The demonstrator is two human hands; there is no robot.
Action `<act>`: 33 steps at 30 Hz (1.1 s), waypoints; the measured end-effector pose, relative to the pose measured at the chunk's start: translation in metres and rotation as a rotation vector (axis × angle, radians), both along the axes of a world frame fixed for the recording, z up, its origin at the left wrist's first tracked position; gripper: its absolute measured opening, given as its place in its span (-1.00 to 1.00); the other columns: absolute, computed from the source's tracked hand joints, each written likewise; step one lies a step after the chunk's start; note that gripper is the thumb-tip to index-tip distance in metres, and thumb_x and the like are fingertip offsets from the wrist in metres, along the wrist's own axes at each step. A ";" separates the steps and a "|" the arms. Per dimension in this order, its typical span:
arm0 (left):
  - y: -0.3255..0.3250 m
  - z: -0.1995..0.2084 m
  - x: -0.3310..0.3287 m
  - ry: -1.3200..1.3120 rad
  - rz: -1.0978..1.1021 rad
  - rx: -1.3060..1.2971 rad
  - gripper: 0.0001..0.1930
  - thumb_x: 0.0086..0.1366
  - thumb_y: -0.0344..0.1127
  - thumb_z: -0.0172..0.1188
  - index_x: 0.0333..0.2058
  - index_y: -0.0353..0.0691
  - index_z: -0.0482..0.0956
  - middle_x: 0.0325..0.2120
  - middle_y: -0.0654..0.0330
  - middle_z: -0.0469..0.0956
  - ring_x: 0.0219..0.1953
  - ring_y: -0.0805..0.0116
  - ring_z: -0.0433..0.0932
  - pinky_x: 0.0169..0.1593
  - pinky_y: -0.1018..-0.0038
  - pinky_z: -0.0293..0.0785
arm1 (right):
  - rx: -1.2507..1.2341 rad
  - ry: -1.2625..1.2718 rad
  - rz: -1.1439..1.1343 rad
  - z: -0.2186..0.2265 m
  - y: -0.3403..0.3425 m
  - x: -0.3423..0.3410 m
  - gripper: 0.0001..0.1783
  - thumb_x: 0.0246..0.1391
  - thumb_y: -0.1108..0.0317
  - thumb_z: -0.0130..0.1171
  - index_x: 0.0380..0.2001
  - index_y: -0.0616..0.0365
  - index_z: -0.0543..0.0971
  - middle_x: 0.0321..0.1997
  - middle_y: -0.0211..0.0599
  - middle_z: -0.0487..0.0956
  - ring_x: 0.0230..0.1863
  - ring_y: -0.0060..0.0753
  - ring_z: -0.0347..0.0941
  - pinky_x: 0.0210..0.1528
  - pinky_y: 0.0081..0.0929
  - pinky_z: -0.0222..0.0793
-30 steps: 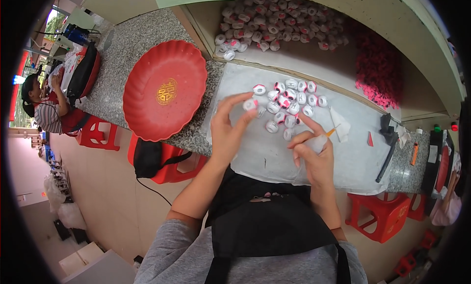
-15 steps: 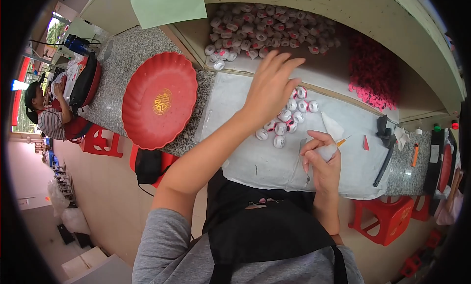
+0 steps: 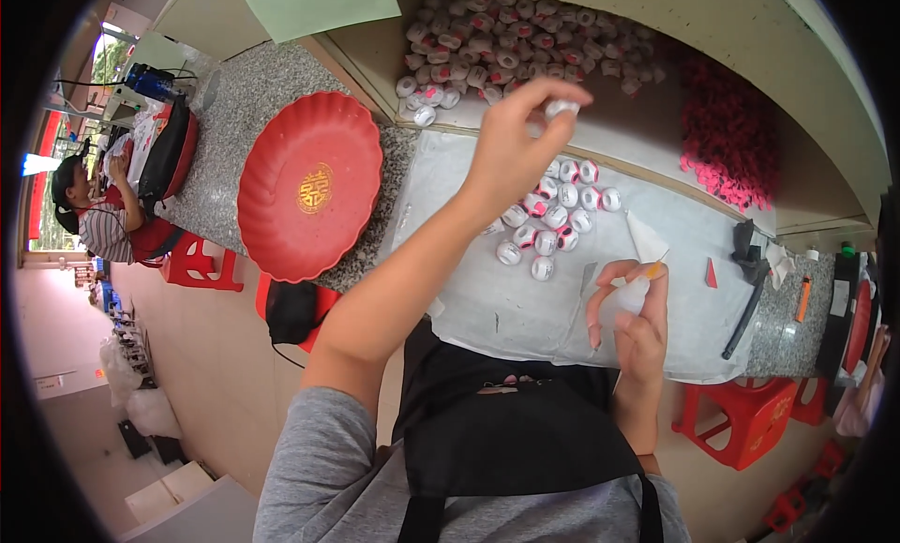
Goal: Applying glue to small white circular bases and attaching red petal-like components to assemble small toys.
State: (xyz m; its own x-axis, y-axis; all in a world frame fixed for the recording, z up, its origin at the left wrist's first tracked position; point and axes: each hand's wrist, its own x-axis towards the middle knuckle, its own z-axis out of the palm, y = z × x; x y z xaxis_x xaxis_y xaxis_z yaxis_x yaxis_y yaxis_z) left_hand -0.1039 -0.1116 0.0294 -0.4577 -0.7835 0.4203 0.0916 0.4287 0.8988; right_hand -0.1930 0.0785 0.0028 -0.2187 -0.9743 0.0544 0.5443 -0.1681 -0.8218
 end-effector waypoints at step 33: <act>0.115 -0.026 0.102 0.446 -0.183 0.757 -0.66 -0.03 -0.57 0.03 -0.21 -0.36 0.24 -0.24 0.01 0.34 -0.20 0.36 0.37 -0.12 0.43 0.33 | -0.321 0.768 -0.448 0.037 -0.010 0.057 -0.54 -0.46 0.26 0.33 -0.47 0.13 0.31 -0.49 -0.38 0.24 -0.57 -0.55 0.22 -0.55 -0.67 0.20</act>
